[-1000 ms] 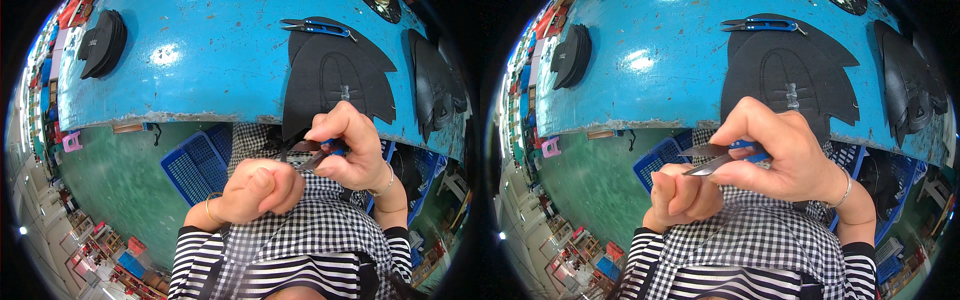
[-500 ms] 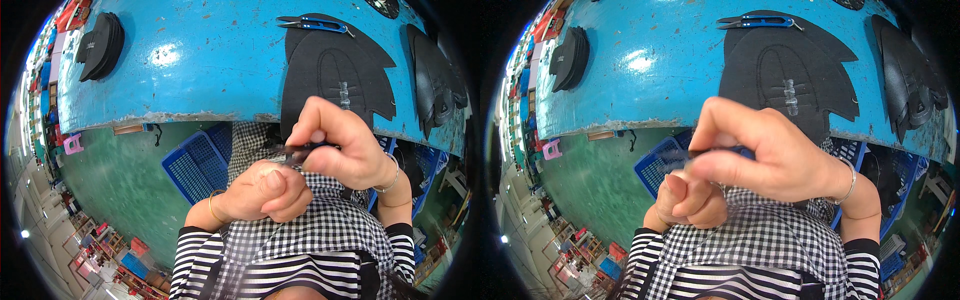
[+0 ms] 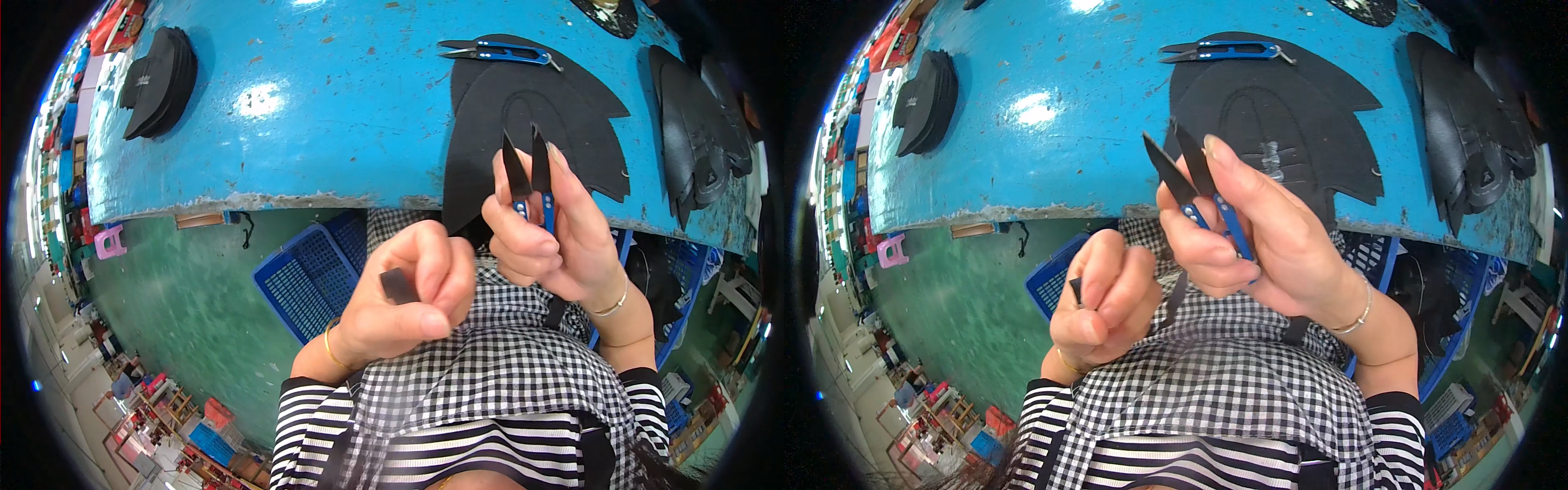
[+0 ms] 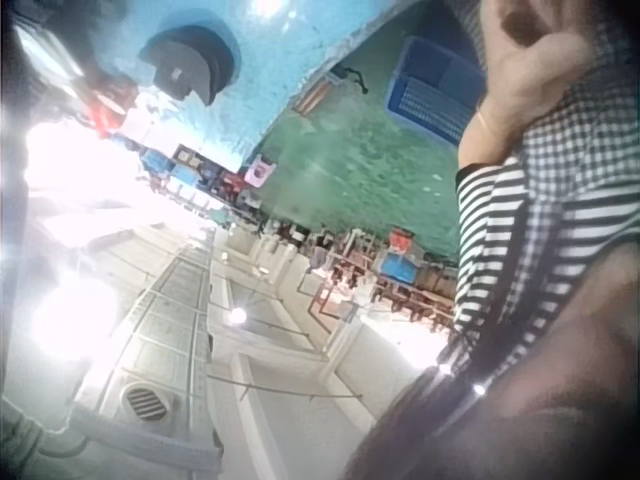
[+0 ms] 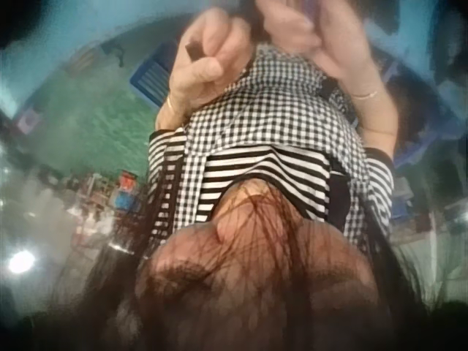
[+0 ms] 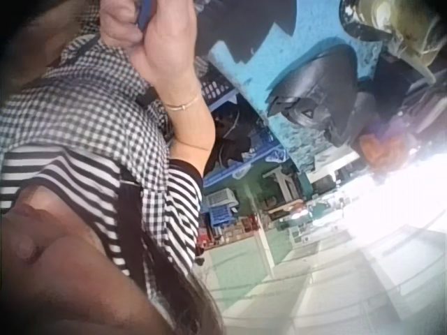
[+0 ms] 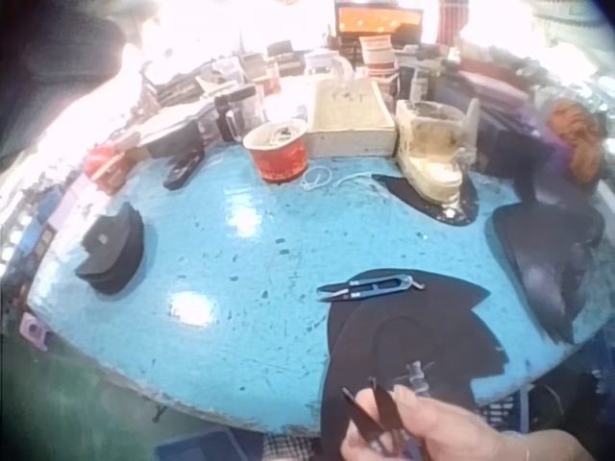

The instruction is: Trimming excess threads and material from black shoe upper components using hand snips.

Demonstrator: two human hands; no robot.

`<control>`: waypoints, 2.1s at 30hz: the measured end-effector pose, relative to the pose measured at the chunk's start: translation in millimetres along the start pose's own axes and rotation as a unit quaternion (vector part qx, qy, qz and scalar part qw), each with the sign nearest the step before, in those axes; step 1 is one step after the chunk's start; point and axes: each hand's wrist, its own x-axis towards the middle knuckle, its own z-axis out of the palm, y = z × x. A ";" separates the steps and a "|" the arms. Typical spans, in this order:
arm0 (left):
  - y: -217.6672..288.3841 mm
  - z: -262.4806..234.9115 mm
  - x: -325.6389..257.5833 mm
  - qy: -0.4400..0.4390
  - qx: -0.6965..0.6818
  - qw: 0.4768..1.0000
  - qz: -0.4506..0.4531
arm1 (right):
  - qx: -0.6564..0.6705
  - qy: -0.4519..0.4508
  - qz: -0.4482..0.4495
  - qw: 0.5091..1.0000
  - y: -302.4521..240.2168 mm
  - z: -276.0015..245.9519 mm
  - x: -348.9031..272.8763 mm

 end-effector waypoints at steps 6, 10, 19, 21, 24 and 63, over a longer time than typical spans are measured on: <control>0.6 0.4 -2.5 0.020 0.015 0.999 0.040 | 0.128 -0.043 -0.032 0.990 9.2 -1.5 2.0; 0.2 -0.5 -1.2 0.040 0.065 0.994 0.077 | 0.140 -0.026 -0.068 0.987 10.8 1.2 4.5; 2.4 -10.0 2.5 -0.025 0.464 0.849 0.250 | 0.079 0.038 -0.125 0.988 18.7 17.0 0.9; 4.4 -2.5 5.5 -0.017 0.502 0.820 0.274 | -0.004 0.049 -0.133 0.990 16.2 16.7 -1.4; 6.1 8.6 9.7 0.015 0.596 0.727 0.342 | -0.113 0.122 -0.164 0.972 20.0 32.7 -0.6; 19.4 -13.3 11.2 0.057 0.633 0.711 0.301 | -0.186 0.074 -0.183 0.962 17.2 23.8 -3.2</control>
